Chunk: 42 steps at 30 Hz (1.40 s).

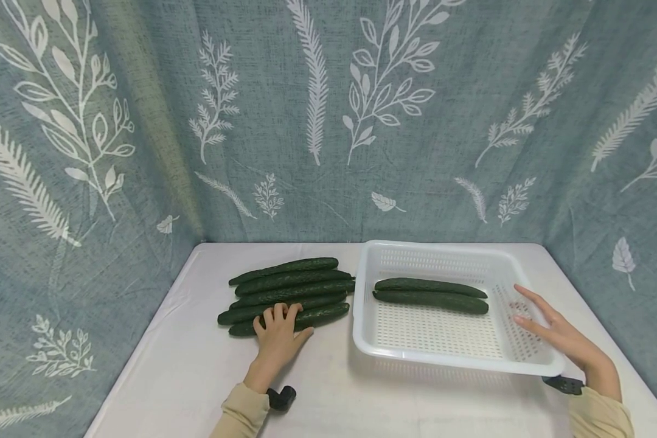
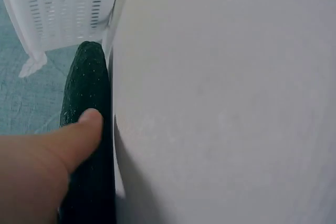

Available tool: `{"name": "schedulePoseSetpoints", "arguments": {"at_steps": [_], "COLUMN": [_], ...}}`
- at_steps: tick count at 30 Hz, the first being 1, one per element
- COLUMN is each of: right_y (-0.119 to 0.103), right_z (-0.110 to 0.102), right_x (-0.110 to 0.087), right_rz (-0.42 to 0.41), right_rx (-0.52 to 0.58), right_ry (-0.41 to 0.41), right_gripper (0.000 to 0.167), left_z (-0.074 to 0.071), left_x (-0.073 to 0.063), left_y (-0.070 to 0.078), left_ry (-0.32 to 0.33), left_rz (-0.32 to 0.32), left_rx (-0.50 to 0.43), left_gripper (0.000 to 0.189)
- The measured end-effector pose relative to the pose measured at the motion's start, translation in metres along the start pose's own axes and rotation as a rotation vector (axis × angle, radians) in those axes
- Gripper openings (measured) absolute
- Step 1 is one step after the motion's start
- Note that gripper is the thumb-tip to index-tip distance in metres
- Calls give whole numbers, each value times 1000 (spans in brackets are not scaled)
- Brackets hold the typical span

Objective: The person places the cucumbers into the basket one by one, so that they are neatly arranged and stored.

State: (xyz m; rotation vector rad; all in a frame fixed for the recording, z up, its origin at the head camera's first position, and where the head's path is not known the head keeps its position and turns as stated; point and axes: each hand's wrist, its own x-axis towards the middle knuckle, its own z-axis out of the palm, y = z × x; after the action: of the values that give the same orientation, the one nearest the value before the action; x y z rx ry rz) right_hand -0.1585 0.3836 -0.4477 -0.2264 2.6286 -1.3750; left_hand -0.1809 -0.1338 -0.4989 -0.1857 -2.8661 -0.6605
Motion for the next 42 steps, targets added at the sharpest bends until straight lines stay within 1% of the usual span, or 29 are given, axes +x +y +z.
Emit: {"name": "schedulePoseSetpoints", "arguments": {"at_steps": [7, 10, 14, 18, 26, 30, 32, 37, 39, 42], "right_y": [0, 1, 1, 1, 2, 1, 1, 1, 1, 1], "right_z": [1, 1, 0, 1, 1, 0, 0, 0, 0, 0], "right_x": [-1, -1, 0, -1, -1, -1, -1, -1, -1, -1], "right_rz": [4, 1, -5, -13, -6, -1, 0, -1, 4, 3], "right_rx": [-1, 9, 2, -5, 19, 10, 1, -1, -2, 2], "right_ry": [0, -3, -1, 4, -4, -6, -3, -2, -1, -2], "right_gripper": [69, 70, 70, 69, 69, 70, 70, 69, 69, 69], "left_z": [9, 10, 11, 10, 0, -6, -9, -18, -22, -27], "left_x": [1, 2, 2, 1, -2, 0, 1, 4, 4, 7], "left_y": [-7, -9, -10, -10, -4, -1, 1, 8, 11, 16], "left_ry": [46, 64, 70, 54, 52, 74, 97, 125, 138, 178], "left_rz": [67, 91, 95, 84, 89, 105, 120, 153, 174, 220], "left_rx": [92, 109, 103, 91, 85, 93, 105, 117, 127, 155], "left_gripper": [48, 48, 48, 47, 44, 44, 44, 44, 44, 43]}}
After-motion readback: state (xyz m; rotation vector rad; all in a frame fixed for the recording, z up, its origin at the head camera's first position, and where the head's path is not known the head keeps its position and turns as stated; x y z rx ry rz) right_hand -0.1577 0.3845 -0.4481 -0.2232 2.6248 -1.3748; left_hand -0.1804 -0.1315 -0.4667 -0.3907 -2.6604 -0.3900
